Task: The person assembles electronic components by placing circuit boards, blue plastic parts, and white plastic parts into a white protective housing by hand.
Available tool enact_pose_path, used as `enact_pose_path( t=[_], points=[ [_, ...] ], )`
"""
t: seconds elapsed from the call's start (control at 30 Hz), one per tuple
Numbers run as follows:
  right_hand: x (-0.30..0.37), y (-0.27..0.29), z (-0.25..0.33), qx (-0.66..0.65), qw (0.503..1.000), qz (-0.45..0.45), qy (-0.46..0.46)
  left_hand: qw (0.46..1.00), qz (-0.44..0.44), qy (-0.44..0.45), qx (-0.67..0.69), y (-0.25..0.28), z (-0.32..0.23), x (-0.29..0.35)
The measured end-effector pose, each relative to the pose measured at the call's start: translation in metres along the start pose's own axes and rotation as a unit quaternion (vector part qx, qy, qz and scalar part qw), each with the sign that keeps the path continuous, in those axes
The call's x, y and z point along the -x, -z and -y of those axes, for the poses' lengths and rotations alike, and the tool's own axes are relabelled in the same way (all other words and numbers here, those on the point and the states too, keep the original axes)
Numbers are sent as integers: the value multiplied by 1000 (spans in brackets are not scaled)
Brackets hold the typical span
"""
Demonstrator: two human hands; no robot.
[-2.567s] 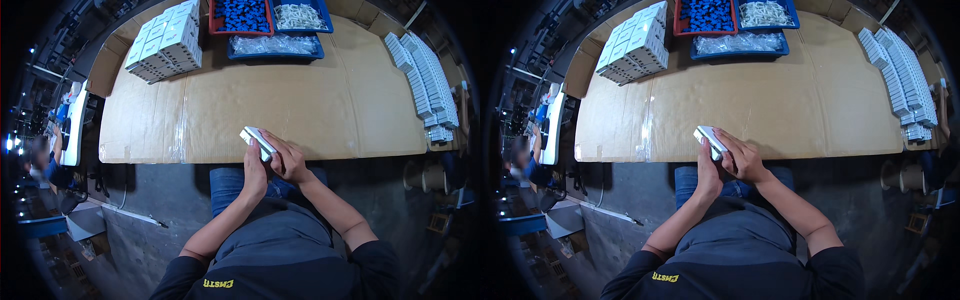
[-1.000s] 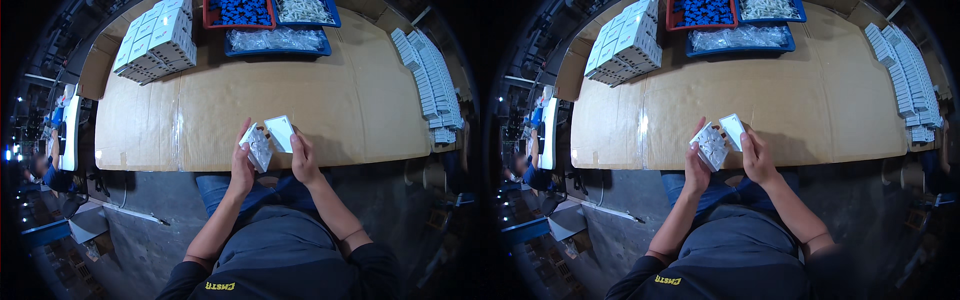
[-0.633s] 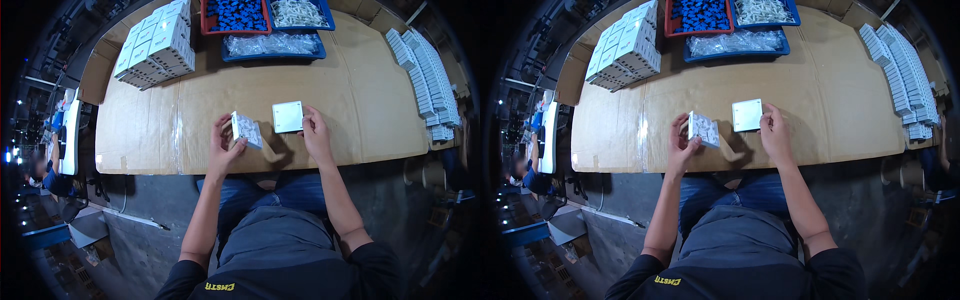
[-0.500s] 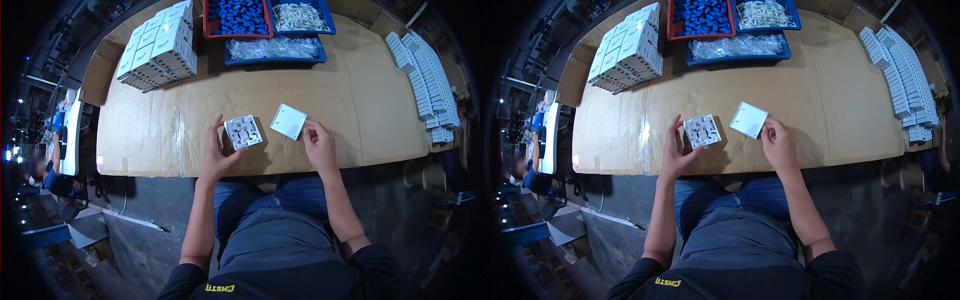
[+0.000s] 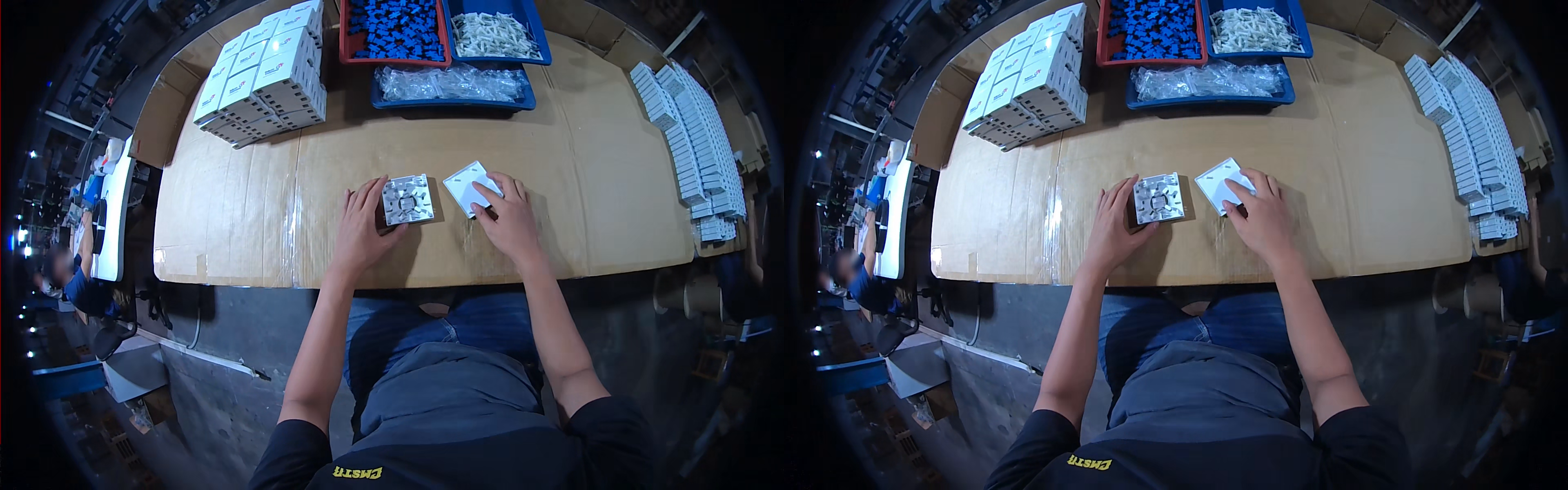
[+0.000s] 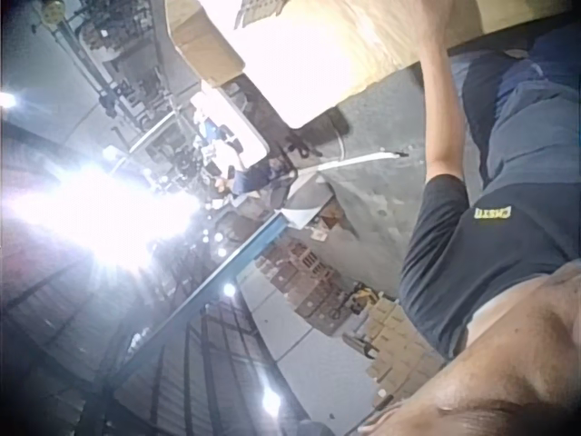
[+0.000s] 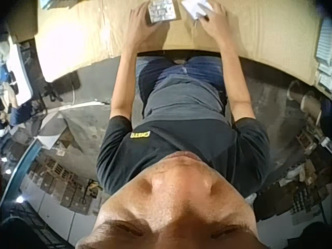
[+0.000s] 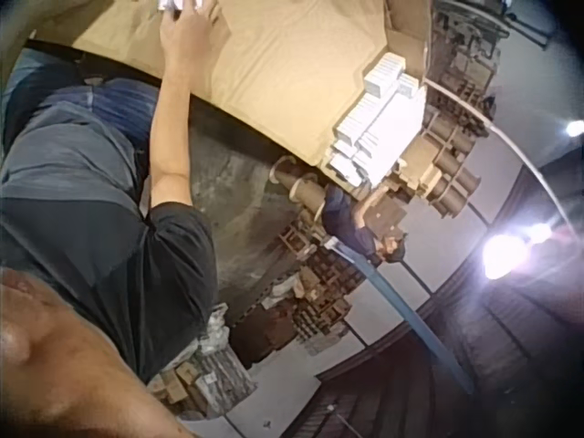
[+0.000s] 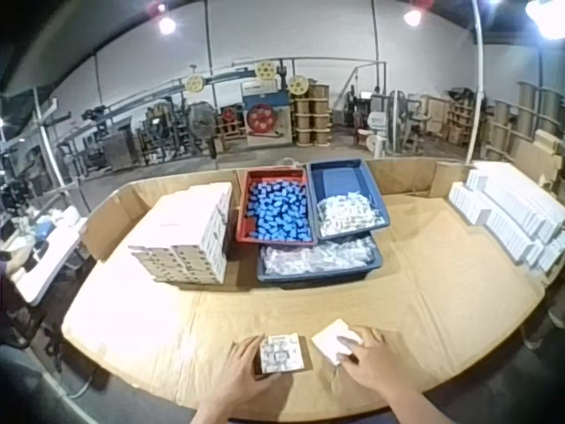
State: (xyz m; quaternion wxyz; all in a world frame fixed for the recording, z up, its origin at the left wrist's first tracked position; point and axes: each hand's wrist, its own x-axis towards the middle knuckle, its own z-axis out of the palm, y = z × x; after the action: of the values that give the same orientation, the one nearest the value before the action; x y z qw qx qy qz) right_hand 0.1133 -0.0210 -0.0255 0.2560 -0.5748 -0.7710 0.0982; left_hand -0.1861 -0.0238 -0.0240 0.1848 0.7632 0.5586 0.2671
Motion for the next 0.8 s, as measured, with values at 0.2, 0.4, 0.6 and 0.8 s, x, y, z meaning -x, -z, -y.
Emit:
enact_pose_path(
  t=[0.2, 0.4, 0.6, 0.8],
  points=[
    [34, 4, 17, 10, 999, -10, -38, 999, 7, 2, 32, -5, -5, 20],
    [50, 14, 22, -1, 999, -2, -50, 1000, 5, -9, 7, -4, -9, 19],
    [48, 13, 19, -25, 998, 11, -60, 1000, -4, -12, 18, -8, -7, 19],
    [43, 19, 23, -27, 997, 15, -69, 1000, -7, -16, 2, -6, -8, 16]
  ],
)
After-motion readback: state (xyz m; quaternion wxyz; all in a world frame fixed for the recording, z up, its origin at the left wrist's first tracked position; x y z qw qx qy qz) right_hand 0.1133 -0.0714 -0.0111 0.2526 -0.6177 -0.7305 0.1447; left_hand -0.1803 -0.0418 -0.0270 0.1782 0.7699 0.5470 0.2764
